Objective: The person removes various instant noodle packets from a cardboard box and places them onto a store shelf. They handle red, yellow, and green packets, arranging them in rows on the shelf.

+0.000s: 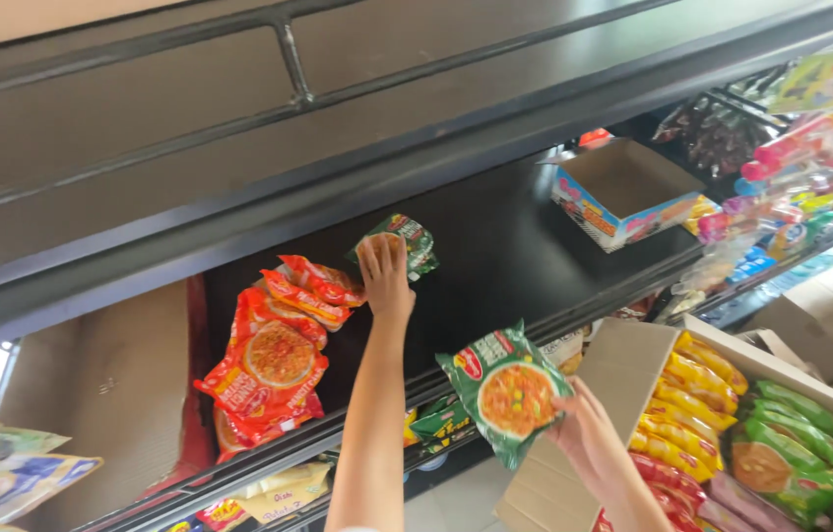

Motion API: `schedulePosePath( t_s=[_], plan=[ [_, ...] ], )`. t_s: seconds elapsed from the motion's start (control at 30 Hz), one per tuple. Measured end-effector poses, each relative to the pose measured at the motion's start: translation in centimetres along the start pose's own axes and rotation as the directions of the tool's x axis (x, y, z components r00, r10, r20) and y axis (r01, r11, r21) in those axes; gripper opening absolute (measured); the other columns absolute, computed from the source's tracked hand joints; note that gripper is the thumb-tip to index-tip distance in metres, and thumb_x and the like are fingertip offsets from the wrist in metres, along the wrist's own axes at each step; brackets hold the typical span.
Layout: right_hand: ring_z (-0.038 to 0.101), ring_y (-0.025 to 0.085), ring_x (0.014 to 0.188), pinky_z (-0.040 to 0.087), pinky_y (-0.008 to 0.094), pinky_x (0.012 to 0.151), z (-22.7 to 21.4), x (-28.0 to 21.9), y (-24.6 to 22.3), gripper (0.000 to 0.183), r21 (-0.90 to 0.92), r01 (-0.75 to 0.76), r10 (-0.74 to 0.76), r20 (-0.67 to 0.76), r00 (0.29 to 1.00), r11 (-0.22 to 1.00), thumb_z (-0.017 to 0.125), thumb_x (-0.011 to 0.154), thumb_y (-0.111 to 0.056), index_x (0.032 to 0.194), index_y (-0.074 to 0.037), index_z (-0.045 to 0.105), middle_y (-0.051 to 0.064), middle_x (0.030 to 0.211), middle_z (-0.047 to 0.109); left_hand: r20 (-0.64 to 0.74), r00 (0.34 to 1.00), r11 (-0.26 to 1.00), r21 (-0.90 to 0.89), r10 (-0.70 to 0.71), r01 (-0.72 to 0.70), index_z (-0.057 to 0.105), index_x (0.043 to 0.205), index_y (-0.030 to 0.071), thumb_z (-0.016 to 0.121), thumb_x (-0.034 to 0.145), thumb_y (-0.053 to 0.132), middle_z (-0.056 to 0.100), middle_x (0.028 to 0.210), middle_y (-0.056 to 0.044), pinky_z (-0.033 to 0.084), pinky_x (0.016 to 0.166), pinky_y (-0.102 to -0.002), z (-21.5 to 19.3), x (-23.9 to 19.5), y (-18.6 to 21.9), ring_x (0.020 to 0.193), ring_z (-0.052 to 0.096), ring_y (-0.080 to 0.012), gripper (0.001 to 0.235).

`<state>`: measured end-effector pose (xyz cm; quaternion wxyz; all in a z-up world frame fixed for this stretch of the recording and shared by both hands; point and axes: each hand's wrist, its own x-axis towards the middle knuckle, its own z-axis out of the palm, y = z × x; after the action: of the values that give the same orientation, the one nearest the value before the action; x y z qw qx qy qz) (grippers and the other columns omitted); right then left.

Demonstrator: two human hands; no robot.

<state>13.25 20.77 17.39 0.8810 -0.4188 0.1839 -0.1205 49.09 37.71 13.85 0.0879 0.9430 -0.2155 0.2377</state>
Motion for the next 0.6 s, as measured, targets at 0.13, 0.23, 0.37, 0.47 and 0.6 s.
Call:
schedulePosePath(
  t_s=[0.13,0.23,0.37,0.47,0.6],
  plan=[
    [0.067,0.02,0.098,0.057,0.043,0.082,-2.8,-1.8,2.3,0.05,0.051,-0.025,0.035,-0.206,0.978,0.998,0.052,0.087,-0.008,0.136,-0.012,0.045,0.009,0.12,0.064,-0.21,0.95,0.94,0.3,0.229,-0.16,0.037,0.157,0.051,0.072,0.085,0.015,0.017,0.172,-0.008,0.028,0.119,-0.066,2.4,2.8,0.3,0.155,0.018,-0.0443,0.088],
    [0.066,0.023,0.098,0.056,0.045,0.08,-5.1,-2.1,3.5,0.043,0.108,-0.011,0.02,-0.08,0.997,0.994,0.056,0.089,-0.004,0.13,-0.002,0.044,0.015,0.119,0.061,0.148,0.968,0.941,0.243,0.204,-0.235,0.046,0.14,0.056,0.058,0.093,0.019,0.018,0.166,-0.013,0.03,0.105,-0.079,5.7,4.3,1.5,0.141,0.024,-0.0633,0.061],
    [0.067,0.023,0.099,0.056,0.044,0.081,-5.4,-3.3,3.5,0.042,0.124,-0.029,0.048,-0.155,0.987,0.992,0.053,0.087,-0.005,0.128,-0.008,0.048,0.013,0.118,0.064,0.175,0.948,0.881,0.355,0.266,-0.313,0.07,0.116,0.033,0.058,0.096,0.029,0.036,0.156,-0.017,0.046,0.091,-0.076,3.2,2.4,3.2,0.129,0.043,-0.0647,0.024],
    [0.066,0.021,0.1,0.056,0.041,0.082,-5.9,-3.5,3.7,0.038,0.123,-0.002,0.007,-0.04,0.999,0.992,0.054,0.091,-0.005,0.129,-0.005,0.047,0.013,0.118,0.063,0.147,0.927,0.895,0.246,0.344,-0.371,0.074,0.106,0.031,0.06,0.094,0.03,0.042,0.148,-0.017,0.053,0.081,-0.073,-0.2,-1.1,4.0,0.122,0.049,-0.0619,0.019],
    [0.068,0.023,0.104,0.057,0.041,0.089,-3.1,-4.4,3.3,0.043,0.111,-0.019,0.018,0.012,1.0,0.994,0.053,0.094,-0.008,0.133,0.007,0.047,0.017,0.121,0.063,0.135,0.841,0.822,0.178,0.524,-0.541,0.076,0.108,0.043,0.067,0.082,0.019,0.047,0.142,-0.005,0.059,0.079,-0.061,-5.4,-7.5,4.5,0.117,0.056,-0.047,0.037]
  ],
)
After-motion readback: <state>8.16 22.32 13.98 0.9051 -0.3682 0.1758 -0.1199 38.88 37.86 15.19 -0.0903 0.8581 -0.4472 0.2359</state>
